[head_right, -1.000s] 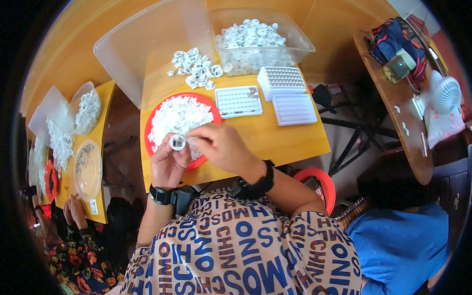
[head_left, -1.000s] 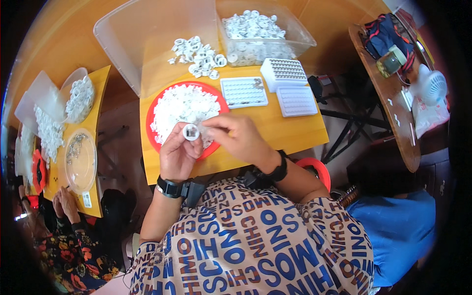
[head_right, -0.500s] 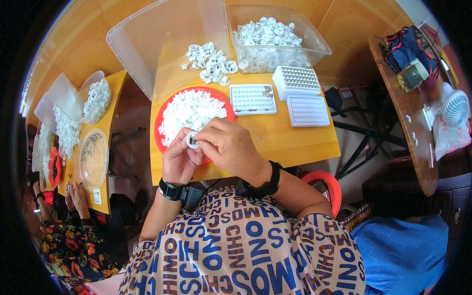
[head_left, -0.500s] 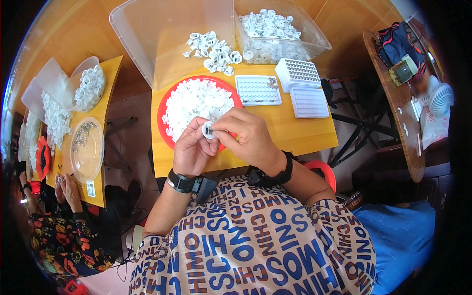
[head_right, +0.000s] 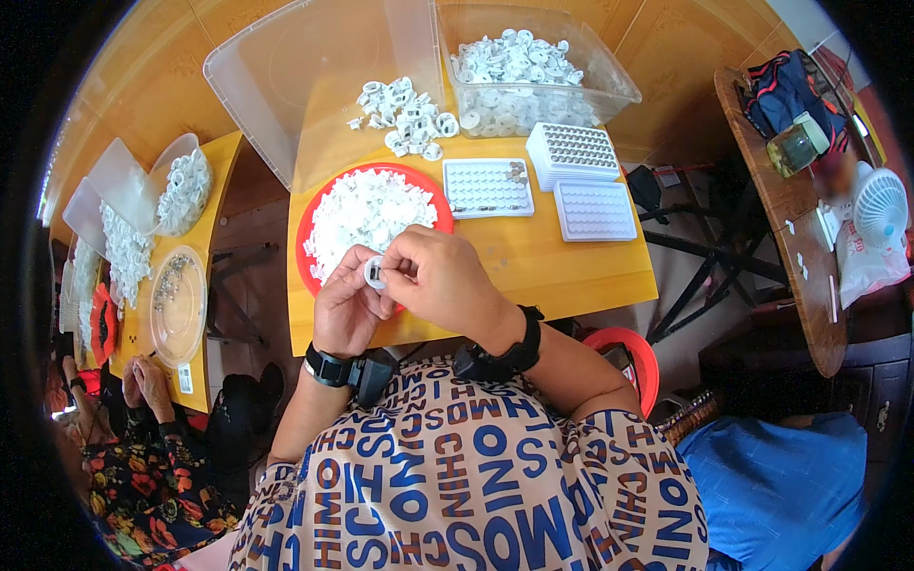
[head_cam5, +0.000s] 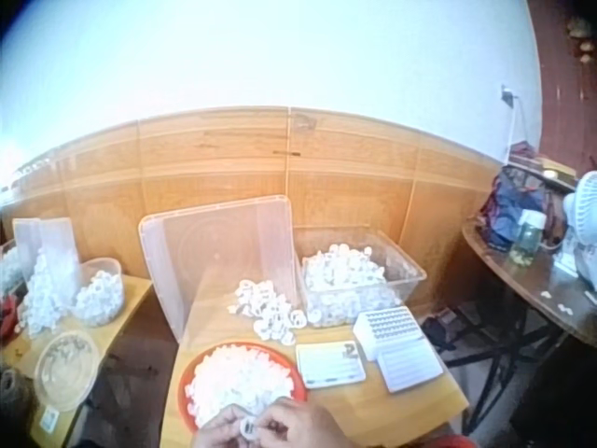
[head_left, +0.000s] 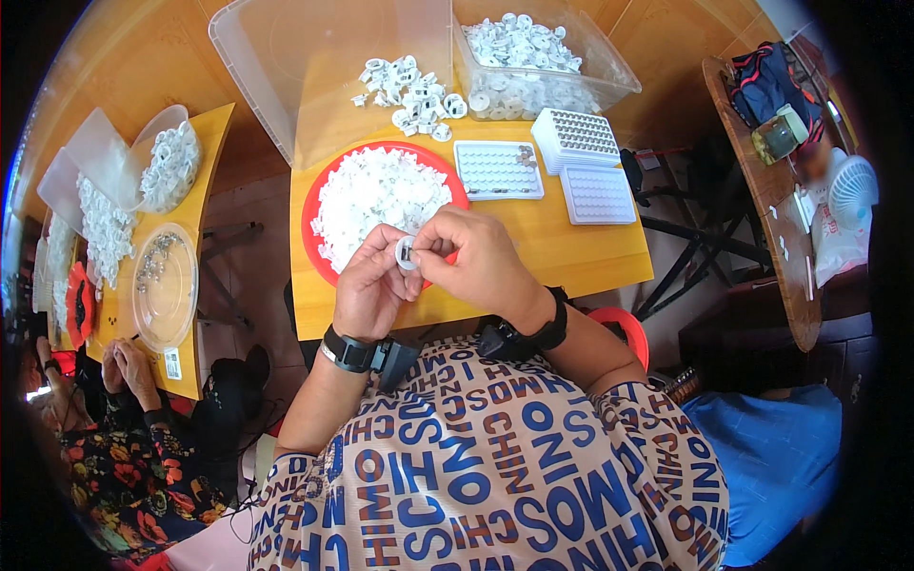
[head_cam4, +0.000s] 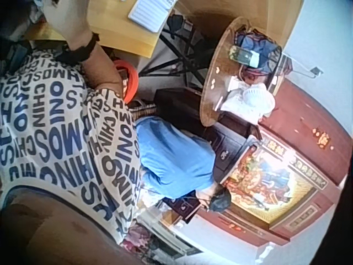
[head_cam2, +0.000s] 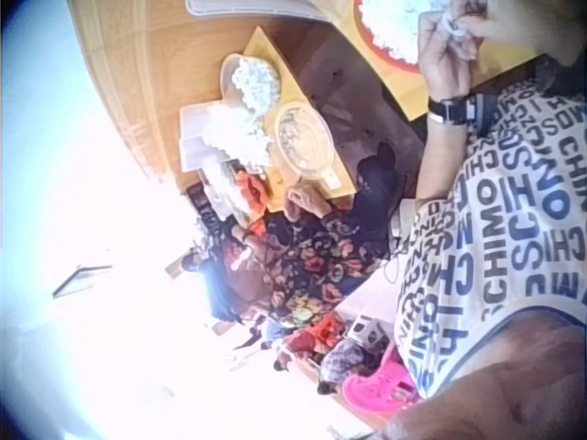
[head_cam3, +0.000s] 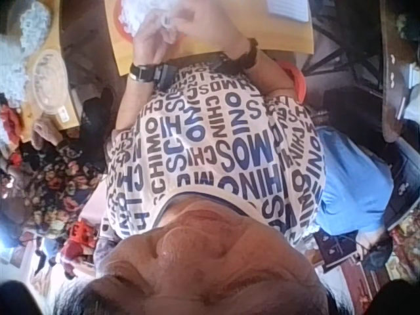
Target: Manually assembling small white plastic housings with internal components at a factory workstation.
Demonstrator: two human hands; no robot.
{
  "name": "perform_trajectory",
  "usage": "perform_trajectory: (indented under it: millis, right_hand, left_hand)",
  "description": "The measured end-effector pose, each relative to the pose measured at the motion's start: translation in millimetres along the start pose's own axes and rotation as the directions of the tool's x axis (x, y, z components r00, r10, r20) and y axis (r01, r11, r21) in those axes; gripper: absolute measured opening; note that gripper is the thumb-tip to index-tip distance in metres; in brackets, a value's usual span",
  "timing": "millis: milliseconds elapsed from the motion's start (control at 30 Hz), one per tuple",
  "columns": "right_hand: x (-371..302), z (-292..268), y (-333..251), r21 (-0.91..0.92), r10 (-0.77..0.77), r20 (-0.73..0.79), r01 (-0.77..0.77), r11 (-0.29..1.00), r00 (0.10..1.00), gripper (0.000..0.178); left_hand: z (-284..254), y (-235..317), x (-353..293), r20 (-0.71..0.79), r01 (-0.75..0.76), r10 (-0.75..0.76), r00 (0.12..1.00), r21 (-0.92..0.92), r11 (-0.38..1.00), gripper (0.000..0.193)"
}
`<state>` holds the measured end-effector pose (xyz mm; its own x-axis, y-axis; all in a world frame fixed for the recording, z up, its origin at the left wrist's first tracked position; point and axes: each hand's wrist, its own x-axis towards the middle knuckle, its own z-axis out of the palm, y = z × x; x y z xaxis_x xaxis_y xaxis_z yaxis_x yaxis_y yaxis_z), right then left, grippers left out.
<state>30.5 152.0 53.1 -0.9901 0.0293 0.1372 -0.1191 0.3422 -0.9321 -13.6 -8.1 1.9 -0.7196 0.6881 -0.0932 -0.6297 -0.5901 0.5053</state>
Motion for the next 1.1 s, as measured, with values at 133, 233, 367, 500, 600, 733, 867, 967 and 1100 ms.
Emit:
perform_trajectory:
  millis: [133, 233, 367, 500, 600, 733, 867, 967, 1100]
  right_hand:
    - [0.0, 3.9, -1.0, -0.291, -0.27, -0.074, 0.238, 0.927, 0.96, 0.007]
    - [-0.7, 6.0, -2.8, -0.438, -0.375, -0.089, 0.302, 0.847, 0.923, 0.008]
    - [-2.3, 5.2, -4.2, -0.515, -0.365, -0.067, 0.281, 0.81, 0.929, 0.01]
    - [0.6, -3.3, 1.7, -0.19, -0.072, 0.002, 0.071, 0.979, 0.997, 0.01]
    - [4.5, -5.4, 16.4, 0.142, 0.154, 0.125, -0.172, 0.975, 0.98, 0.011]
    - [7.6, -4.5, 29.1, 0.443, 0.202, 0.228, -0.287, 0.849, 0.952, 0.015]
    - [6.7, -0.8, 34.7, 0.525, 0.316, 0.327, -0.449, 0.723, 0.891, 0.016]
    - [5.0, 3.9, 40.3, 0.629, 0.279, 0.303, -0.411, 0.66, 0.911, 0.016]
    - [5.5, -1.4, 34.2, 0.585, 0.269, 0.281, -0.386, 0.713, 0.921, 0.016]
  left_hand:
    - [-2.2, 0.7, 0.9, -0.02, 0.012, -0.012, 1.0, -0.019, 1.0, 0.013]
    - [-0.5, 2.5, 0.1, -0.022, 0.033, -0.033, 0.999, 0.045, 0.998, 0.012]
    - [5.0, 0.6, -1.0, -0.081, 0.02, -0.01, 0.997, 0.127, 0.992, 0.011]
    - [7.4, 1.6, -2.7, -0.089, 0.024, -0.011, 0.996, 0.143, 0.989, 0.01]
    - [5.3, 1.1, -2.2, -0.074, 0.024, -0.013, 0.997, 0.145, 0.989, 0.011]
    - [0.5, 1.0, -0.2, -0.016, 0.021, -0.019, 1.0, 0.156, 0.988, 0.014]
    - [-5.3, 0.2, -0.2, -0.033, 0.018, -0.012, 0.999, 0.184, 0.983, 0.015]
    - [-8.9, 0.2, 0.6, 0.021, 0.018, -0.02, 1.0, 0.115, 0.993, 0.017]
    - [1.4, 0.4, 2.4, 0.003, 0.02, -0.02, 1.0, 0.001, 1.0, 0.017]
